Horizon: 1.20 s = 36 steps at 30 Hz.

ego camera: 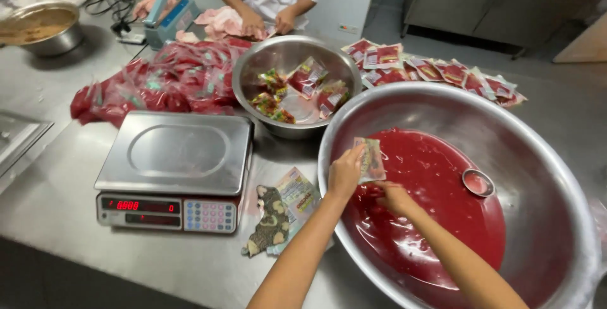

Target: The person fills plastic bags with a red marinade from a large metal bowl using a ladle and weighs each bag on a digital scale.

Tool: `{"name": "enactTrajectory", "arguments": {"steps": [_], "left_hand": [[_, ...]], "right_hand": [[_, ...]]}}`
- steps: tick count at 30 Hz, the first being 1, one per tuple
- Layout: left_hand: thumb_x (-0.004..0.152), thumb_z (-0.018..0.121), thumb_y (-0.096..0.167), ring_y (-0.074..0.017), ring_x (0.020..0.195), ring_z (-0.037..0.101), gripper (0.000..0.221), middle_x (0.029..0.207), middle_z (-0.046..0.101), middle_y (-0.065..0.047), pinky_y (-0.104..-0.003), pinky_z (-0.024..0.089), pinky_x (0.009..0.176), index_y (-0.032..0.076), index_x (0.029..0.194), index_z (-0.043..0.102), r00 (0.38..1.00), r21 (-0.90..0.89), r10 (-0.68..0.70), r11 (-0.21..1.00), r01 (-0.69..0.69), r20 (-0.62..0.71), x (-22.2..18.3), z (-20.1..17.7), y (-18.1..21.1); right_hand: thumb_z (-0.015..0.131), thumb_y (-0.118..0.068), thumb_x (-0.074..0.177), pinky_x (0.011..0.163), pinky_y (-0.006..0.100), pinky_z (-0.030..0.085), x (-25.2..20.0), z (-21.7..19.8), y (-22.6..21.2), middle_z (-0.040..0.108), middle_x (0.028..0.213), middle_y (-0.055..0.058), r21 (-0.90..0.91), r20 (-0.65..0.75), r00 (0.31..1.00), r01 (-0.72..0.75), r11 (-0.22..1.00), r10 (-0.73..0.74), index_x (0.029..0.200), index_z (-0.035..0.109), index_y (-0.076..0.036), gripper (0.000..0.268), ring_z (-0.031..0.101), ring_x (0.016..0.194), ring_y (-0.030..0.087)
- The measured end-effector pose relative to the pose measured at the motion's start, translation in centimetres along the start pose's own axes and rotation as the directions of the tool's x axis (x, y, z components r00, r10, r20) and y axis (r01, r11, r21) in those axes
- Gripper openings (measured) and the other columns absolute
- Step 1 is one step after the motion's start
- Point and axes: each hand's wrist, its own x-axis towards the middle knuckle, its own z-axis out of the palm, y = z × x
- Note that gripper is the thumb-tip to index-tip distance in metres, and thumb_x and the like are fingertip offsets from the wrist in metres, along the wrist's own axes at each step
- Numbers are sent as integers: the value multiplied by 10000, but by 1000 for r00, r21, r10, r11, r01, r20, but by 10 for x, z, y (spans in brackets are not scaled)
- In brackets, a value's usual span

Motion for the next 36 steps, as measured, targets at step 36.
{"name": "enactTrajectory", "arguments": {"steps": [36], "left_hand": [[998, 404, 336, -329, 871, 696, 291, 1136, 691, -17, -462, 548, 747, 283, 1202, 604, 983, 79, -124, 990, 115, 132, -7, 35, -11]], "right_hand": [[418, 34, 805, 984, 376, 531, -73, 47, 81, 432, 1393, 185, -101, 299, 923, -221, 970, 241, 1542, 253, -236, 802, 613, 1184, 334]]}}
